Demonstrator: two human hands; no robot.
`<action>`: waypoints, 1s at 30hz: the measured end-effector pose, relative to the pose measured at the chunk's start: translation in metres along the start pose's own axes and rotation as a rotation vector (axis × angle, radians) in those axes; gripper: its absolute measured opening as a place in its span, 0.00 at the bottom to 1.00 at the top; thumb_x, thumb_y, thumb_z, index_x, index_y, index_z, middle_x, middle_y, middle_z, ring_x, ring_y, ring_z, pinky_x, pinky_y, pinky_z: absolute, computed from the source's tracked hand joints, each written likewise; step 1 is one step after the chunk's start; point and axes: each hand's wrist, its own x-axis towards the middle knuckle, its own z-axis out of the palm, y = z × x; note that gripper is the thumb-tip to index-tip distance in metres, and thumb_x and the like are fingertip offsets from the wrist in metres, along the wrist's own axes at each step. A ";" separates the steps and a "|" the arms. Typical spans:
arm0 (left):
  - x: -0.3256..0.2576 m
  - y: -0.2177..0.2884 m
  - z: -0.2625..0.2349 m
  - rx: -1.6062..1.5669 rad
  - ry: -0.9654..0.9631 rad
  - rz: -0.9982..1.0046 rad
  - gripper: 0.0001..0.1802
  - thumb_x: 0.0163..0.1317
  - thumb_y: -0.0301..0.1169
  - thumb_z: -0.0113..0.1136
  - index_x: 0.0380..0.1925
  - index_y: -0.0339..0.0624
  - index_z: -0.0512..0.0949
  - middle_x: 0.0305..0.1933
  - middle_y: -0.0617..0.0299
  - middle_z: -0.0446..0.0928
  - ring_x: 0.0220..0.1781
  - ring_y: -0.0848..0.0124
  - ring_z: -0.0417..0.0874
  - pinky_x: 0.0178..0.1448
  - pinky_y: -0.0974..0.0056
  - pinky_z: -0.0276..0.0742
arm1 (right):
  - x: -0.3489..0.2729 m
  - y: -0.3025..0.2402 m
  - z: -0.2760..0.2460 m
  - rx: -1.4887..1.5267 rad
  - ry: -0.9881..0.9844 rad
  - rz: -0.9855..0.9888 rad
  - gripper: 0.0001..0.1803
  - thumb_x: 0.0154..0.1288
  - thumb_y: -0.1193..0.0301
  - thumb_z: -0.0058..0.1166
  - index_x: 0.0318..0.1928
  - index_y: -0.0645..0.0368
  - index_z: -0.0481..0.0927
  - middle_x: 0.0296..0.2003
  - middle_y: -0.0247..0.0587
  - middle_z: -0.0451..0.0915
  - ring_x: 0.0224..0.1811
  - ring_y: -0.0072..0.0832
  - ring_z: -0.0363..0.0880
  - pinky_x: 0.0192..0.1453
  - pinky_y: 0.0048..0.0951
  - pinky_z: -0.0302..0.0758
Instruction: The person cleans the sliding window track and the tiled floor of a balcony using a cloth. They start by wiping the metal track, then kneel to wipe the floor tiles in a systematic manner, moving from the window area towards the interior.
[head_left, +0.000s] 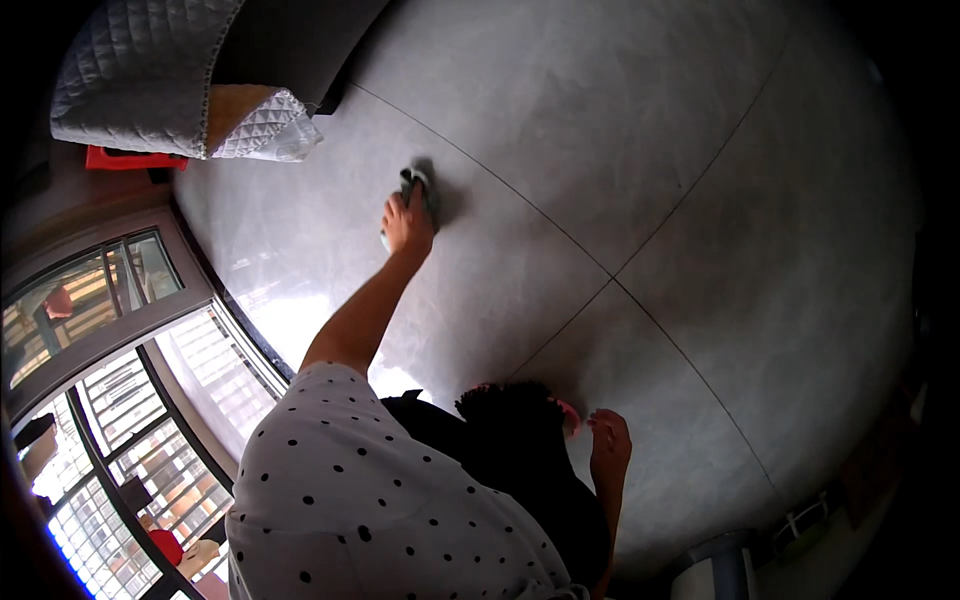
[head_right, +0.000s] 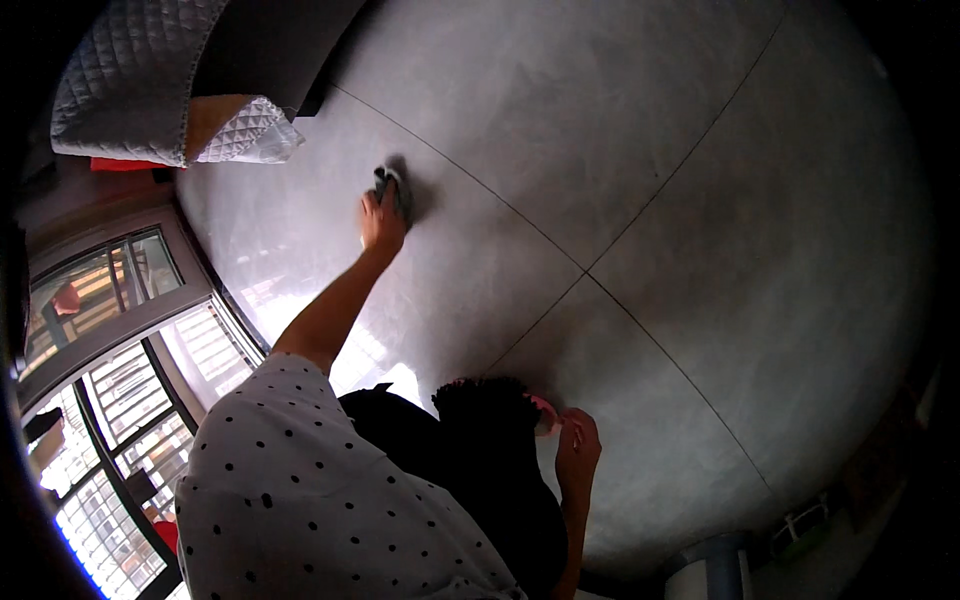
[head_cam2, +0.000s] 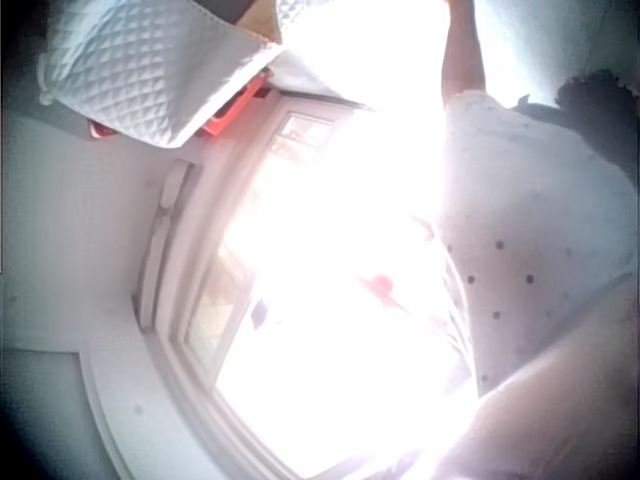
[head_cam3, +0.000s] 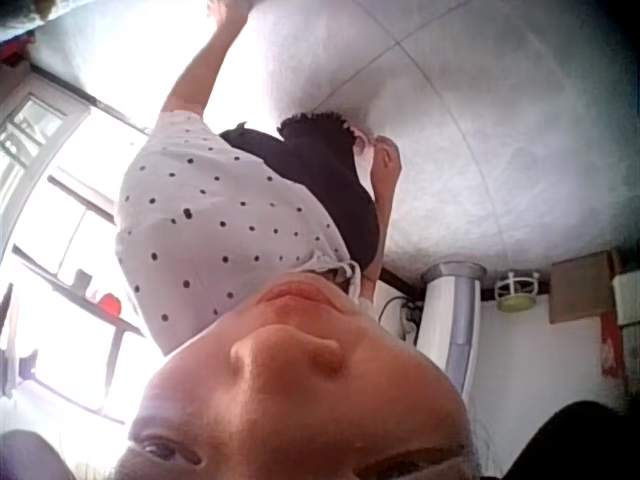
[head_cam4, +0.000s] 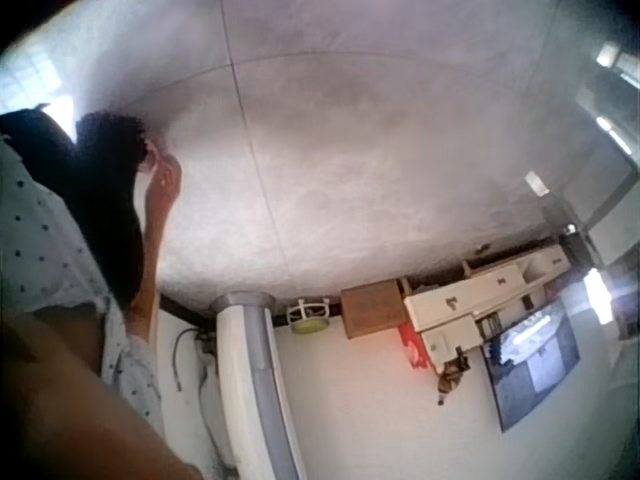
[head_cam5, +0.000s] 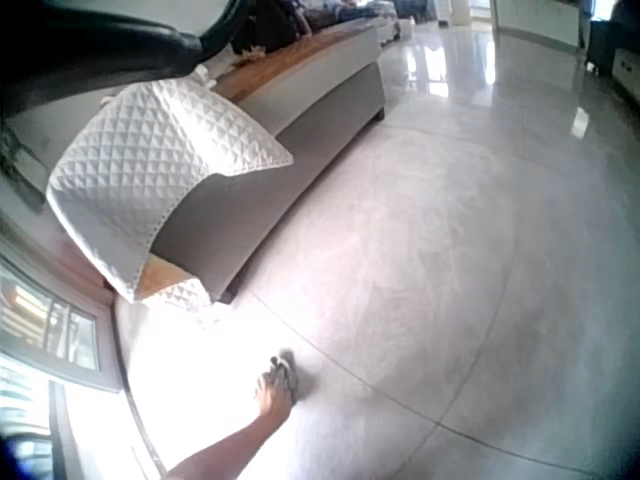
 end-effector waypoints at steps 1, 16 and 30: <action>0.017 0.007 -0.004 -0.048 0.004 -0.022 0.28 0.52 0.31 0.51 0.57 0.55 0.66 0.49 0.54 0.64 0.54 0.54 0.65 0.52 0.52 0.66 | -0.001 -0.001 -0.001 -0.017 -0.001 -0.004 0.09 0.65 0.75 0.43 0.43 0.65 0.73 0.41 0.42 0.75 0.43 0.26 0.75 0.48 0.25 0.71; -0.044 -0.007 -0.027 -0.036 -0.298 0.013 0.33 0.53 0.32 0.54 0.60 0.46 0.58 0.47 0.47 0.64 0.52 0.49 0.66 0.52 0.51 0.67 | -0.009 0.027 -0.001 0.070 0.020 0.034 0.10 0.65 0.75 0.44 0.44 0.64 0.73 0.41 0.41 0.76 0.44 0.26 0.74 0.49 0.25 0.70; 0.054 -0.032 -0.014 -0.814 -0.343 -0.617 0.14 0.55 0.36 0.60 0.25 0.34 0.76 0.21 0.60 0.77 0.20 0.75 0.76 0.24 0.72 0.73 | -0.011 0.009 -0.011 -0.046 0.055 0.055 0.09 0.64 0.76 0.44 0.44 0.64 0.73 0.41 0.41 0.74 0.40 0.27 0.75 0.48 0.26 0.71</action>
